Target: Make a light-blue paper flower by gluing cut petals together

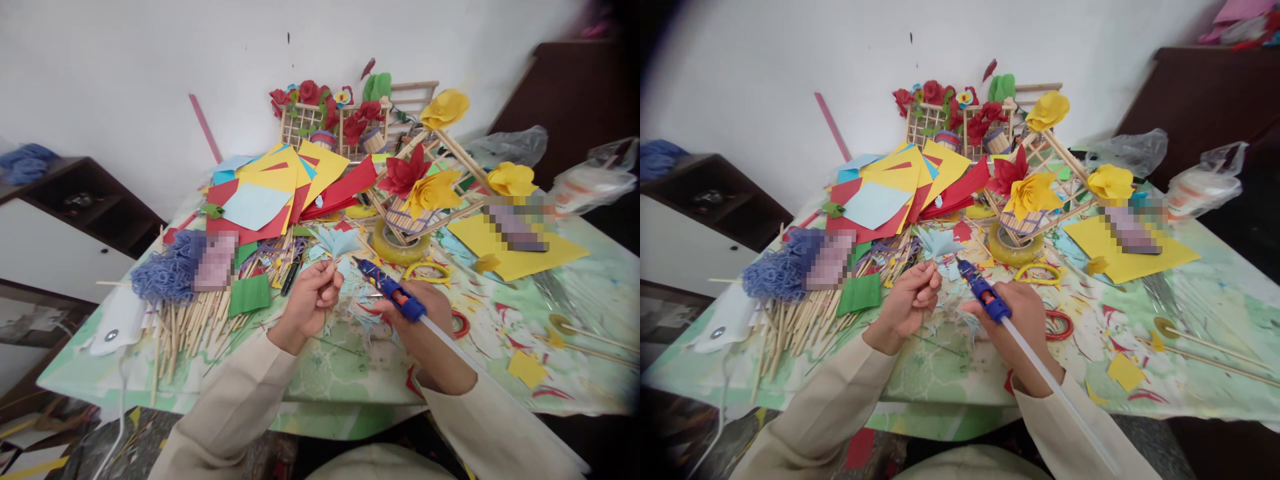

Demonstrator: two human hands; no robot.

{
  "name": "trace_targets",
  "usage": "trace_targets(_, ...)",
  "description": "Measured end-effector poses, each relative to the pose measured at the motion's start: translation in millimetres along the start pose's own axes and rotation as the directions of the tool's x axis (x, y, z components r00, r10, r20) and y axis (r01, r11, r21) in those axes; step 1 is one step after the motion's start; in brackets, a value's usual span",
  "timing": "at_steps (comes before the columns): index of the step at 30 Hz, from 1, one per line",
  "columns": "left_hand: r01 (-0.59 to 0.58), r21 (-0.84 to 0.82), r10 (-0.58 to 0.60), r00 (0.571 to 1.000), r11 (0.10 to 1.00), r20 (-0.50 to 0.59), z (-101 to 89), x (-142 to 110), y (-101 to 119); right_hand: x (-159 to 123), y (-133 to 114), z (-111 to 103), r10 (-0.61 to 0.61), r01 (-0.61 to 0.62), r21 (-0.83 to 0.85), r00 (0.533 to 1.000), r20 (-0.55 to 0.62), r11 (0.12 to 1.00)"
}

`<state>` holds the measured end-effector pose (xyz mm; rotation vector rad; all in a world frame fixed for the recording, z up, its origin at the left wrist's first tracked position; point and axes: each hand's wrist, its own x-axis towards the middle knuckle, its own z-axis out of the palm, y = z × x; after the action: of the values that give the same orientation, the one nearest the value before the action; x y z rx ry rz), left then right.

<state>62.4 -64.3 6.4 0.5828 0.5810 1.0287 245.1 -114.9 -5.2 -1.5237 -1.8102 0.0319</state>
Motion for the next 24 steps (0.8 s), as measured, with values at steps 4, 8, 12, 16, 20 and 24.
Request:
trace_targets(4, -0.031, -0.071, 0.032, 0.999, 0.997, 0.009, -1.4, -1.4, 11.5, 6.9, 29.2, -16.8, 0.045, -0.017, -0.31, 0.996, 0.082, 0.951)
trace_targets(8, -0.103, -0.125, 0.096, 0.994, 0.987, -0.057, -1.7, -4.0, 25.7, 12.9, 64.8, -27.0, 0.063, 0.094, -0.548, 0.963, 0.261, 0.831)
trace_targets(12, -0.176, -0.144, 0.163, 0.982, 0.974, -0.1, -4.4, -5.6, 37.3, 14.1, 86.3, -23.0, 0.065, 0.16, -0.602, 0.94, 0.335, 0.782)
trace_targets(16, -0.215, -0.143, 0.208, 0.976, 0.966, -0.062, -8.1, -6.2, 42.1, 15.1, 95.5, -23.9, 0.093, 0.182, -0.554, 0.898, 0.43, 0.812)
trace_targets(20, -0.242, -0.106, 0.243, 0.97, 0.965, 0.003, -9.3, -7.5, 42.5, 23.4, 95.6, -44.4, 0.052, 0.264, -0.5, 0.845, 0.533, 0.825)
trace_targets(24, -0.268, -0.024, 0.268, 0.963, 0.963, 0.019, -7.6, -8.6, 41.8, 47.1, 68.8, -52.1, -0.063, 0.333, -0.544, 0.888, 0.455, 0.77)
